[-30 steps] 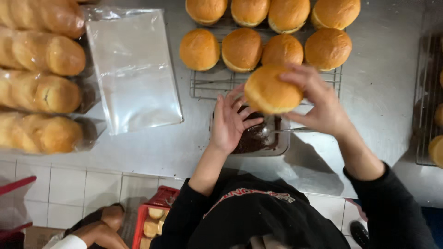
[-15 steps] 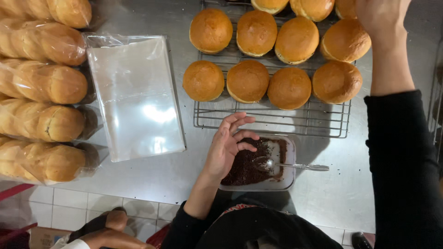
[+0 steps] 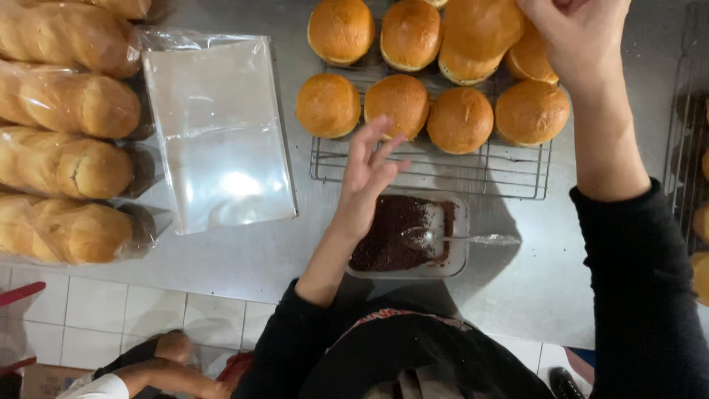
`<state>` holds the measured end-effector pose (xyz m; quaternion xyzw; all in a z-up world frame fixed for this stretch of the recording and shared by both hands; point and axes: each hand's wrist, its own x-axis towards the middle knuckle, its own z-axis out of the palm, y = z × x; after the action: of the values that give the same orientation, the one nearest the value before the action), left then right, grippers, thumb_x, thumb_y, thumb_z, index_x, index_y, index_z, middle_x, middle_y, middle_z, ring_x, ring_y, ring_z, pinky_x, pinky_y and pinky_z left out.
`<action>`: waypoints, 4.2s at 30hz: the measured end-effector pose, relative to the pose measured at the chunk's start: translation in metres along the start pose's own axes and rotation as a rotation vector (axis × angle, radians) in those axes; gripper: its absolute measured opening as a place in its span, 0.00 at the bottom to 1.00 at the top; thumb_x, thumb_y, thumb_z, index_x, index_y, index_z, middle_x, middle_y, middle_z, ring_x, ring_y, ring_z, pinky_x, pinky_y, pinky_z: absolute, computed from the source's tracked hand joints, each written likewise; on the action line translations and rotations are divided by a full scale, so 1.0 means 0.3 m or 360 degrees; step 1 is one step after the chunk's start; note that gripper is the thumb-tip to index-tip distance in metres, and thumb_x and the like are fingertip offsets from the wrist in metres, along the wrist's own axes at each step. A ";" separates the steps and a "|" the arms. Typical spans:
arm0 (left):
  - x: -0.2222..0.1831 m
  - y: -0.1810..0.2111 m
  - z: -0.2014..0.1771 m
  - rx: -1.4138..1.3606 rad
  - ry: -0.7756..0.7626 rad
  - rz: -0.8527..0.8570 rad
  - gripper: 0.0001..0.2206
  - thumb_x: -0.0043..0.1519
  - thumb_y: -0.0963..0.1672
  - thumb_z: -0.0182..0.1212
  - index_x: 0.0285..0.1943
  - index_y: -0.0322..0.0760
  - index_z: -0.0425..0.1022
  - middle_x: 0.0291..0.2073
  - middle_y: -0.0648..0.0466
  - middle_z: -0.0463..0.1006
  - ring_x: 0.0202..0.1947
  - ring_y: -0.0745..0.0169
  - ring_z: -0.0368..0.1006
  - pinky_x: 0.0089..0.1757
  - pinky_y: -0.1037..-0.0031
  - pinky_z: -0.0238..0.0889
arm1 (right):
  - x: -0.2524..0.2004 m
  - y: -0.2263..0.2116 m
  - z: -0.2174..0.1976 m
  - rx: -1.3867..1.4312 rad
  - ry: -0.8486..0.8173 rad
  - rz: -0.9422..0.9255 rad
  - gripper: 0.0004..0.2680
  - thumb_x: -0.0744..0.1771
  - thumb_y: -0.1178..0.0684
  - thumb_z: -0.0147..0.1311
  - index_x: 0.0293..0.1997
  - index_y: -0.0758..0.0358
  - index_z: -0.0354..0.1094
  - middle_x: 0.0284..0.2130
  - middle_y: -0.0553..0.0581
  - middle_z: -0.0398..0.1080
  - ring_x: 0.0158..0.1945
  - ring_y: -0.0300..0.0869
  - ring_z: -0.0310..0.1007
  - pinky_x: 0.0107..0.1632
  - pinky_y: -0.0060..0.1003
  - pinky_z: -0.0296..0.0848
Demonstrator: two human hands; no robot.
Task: The person fills halved bread rolls with chocolate sprinkles using a spoon and then places several filled rolls into a plastic sleeve.
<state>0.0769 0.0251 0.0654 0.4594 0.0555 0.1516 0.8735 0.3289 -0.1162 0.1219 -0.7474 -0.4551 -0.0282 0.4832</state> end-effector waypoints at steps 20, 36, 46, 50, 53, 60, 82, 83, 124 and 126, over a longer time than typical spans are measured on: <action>-0.258 -0.097 -0.149 -0.0348 -0.0005 0.0202 0.32 0.56 0.57 0.62 0.62 0.39 0.56 0.55 0.51 0.63 0.58 0.56 0.60 0.57 0.61 0.57 | -0.860 -0.382 0.142 0.0095 0.0076 0.0857 0.09 0.71 0.55 0.40 0.39 0.67 0.66 0.22 0.55 0.64 0.24 0.37 0.65 0.35 0.27 0.60; -0.314 -0.127 -0.144 -0.0339 0.0082 0.0346 0.29 0.60 0.46 0.59 0.67 0.46 0.47 0.55 0.54 0.60 0.55 0.61 0.62 0.53 0.70 0.63 | -0.926 -0.436 0.305 0.0889 0.0276 0.1243 0.07 0.67 0.61 0.45 0.39 0.78 0.66 0.24 0.69 0.67 0.24 0.46 0.72 0.30 0.40 0.77; -0.319 -0.101 -0.117 -0.0339 0.0375 0.0293 0.30 0.51 0.53 0.62 0.58 0.41 0.56 0.48 0.46 0.60 0.49 0.52 0.63 0.45 0.63 0.64 | -0.812 -0.443 0.079 0.0727 0.0381 0.0992 0.06 0.69 0.57 0.46 0.38 0.71 0.65 0.23 0.58 0.66 0.19 0.37 0.66 0.25 0.26 0.71; -0.292 -0.155 -0.134 -0.0254 0.0437 0.0380 0.32 0.56 0.57 0.54 0.63 0.39 0.54 0.53 0.49 0.62 0.54 0.57 0.60 0.52 0.65 0.59 | -0.770 -0.484 0.021 0.0513 0.0477 0.0949 0.07 0.71 0.60 0.41 0.38 0.71 0.65 0.12 0.54 0.56 0.18 0.38 0.64 0.25 0.25 0.66; -0.282 -0.151 -0.110 -0.0296 0.0474 0.0258 0.34 0.52 0.56 0.60 0.64 0.41 0.54 0.55 0.49 0.62 0.57 0.55 0.59 0.54 0.62 0.57 | -0.745 -0.494 0.016 0.0520 0.0587 0.0905 0.09 0.72 0.63 0.39 0.36 0.72 0.64 0.28 0.61 0.67 0.21 0.38 0.66 0.23 0.24 0.66; -0.234 -0.155 -0.013 -0.0026 0.0387 0.0428 0.24 0.61 0.53 0.51 0.63 0.41 0.59 0.58 0.51 0.62 0.59 0.58 0.58 0.57 0.67 0.53 | -0.672 -0.609 0.113 0.0261 0.0471 0.0465 0.07 0.71 0.64 0.40 0.37 0.81 0.62 0.27 0.68 0.64 0.22 0.49 0.69 0.24 0.32 0.68; -0.292 -0.069 0.022 0.0778 0.0143 0.0435 0.20 0.62 0.51 0.51 0.60 0.40 0.65 0.46 0.46 0.71 0.49 0.50 0.68 0.51 0.58 0.59 | -0.881 -0.335 0.206 0.0884 0.0809 0.0868 0.08 0.70 0.58 0.40 0.38 0.73 0.62 0.25 0.58 0.63 0.25 0.39 0.70 0.31 0.32 0.78; -0.288 -0.064 0.017 0.0777 0.0132 0.0440 0.20 0.62 0.51 0.51 0.60 0.40 0.65 0.46 0.46 0.71 0.49 0.50 0.68 0.51 0.58 0.59 | -0.912 -0.301 0.192 0.0881 0.0819 0.0861 0.08 0.70 0.58 0.40 0.38 0.73 0.62 0.25 0.58 0.63 0.25 0.39 0.70 0.31 0.32 0.78; -0.228 0.014 0.038 0.0843 -0.0388 -0.0330 0.23 0.58 0.44 0.53 0.62 0.36 0.55 0.53 0.50 0.65 0.50 0.60 0.64 0.54 0.68 0.54 | 0.095 0.371 0.090 -0.1113 -0.0169 -0.0318 0.13 0.69 0.44 0.53 0.51 0.62 0.73 0.49 0.64 0.61 0.49 0.61 0.59 0.53 0.58 0.51; -0.202 0.038 0.026 0.0849 -0.0405 -0.0361 0.21 0.59 0.45 0.52 0.61 0.38 0.57 0.52 0.52 0.65 0.50 0.61 0.64 0.52 0.69 0.54 | 0.173 0.416 0.127 -0.1186 -0.0034 -0.0402 0.09 0.70 0.47 0.55 0.44 0.63 0.72 0.43 0.63 0.61 0.46 0.58 0.60 0.48 0.53 0.54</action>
<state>0.0191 0.0059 0.0767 0.6785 0.0344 -0.0255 0.7334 0.4323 -0.0687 0.0397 -0.8100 -0.5069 -0.2430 0.1668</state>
